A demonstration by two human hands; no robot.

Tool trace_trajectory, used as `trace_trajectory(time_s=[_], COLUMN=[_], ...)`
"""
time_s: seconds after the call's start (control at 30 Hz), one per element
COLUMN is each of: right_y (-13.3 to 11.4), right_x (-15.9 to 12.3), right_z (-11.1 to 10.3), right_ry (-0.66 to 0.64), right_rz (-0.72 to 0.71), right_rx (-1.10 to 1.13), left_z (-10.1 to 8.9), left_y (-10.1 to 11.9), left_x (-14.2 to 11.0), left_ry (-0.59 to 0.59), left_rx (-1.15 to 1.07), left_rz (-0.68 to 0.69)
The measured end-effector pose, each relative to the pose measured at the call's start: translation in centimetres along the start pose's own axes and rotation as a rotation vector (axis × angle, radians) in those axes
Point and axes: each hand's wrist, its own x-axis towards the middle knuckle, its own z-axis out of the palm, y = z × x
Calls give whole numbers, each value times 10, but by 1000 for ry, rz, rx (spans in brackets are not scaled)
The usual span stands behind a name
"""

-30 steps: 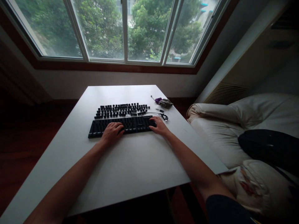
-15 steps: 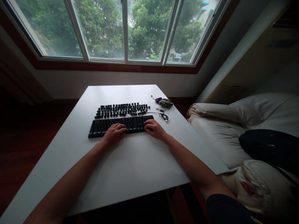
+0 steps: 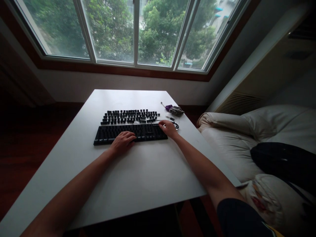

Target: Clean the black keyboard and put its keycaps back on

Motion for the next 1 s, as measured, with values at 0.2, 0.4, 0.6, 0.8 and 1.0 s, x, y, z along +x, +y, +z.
trace_trajectory(time_s=[0.2, 0.4, 0.6, 0.8, 1.0], right_y=[12, 14, 28, 32, 28], right_x=[53, 70, 58, 63, 79], right_z=[10, 22, 25, 23, 31], right_ry=[-43, -153, -201, -224, -220], right_rz=[126, 264, 321, 296, 233], right_rx=[-204, -360, -403, -402, -377], left_z=[-2, -6, -8, -7, -7], left_y=[-2, -5, -2, 4, 4], left_x=[-1, -2, -2, 0, 2], left_ry=[17, -6, -14, -22, -30], left_rx=[7, -4, -33, -59, -8], left_rz=[3, 24, 39, 69, 89])
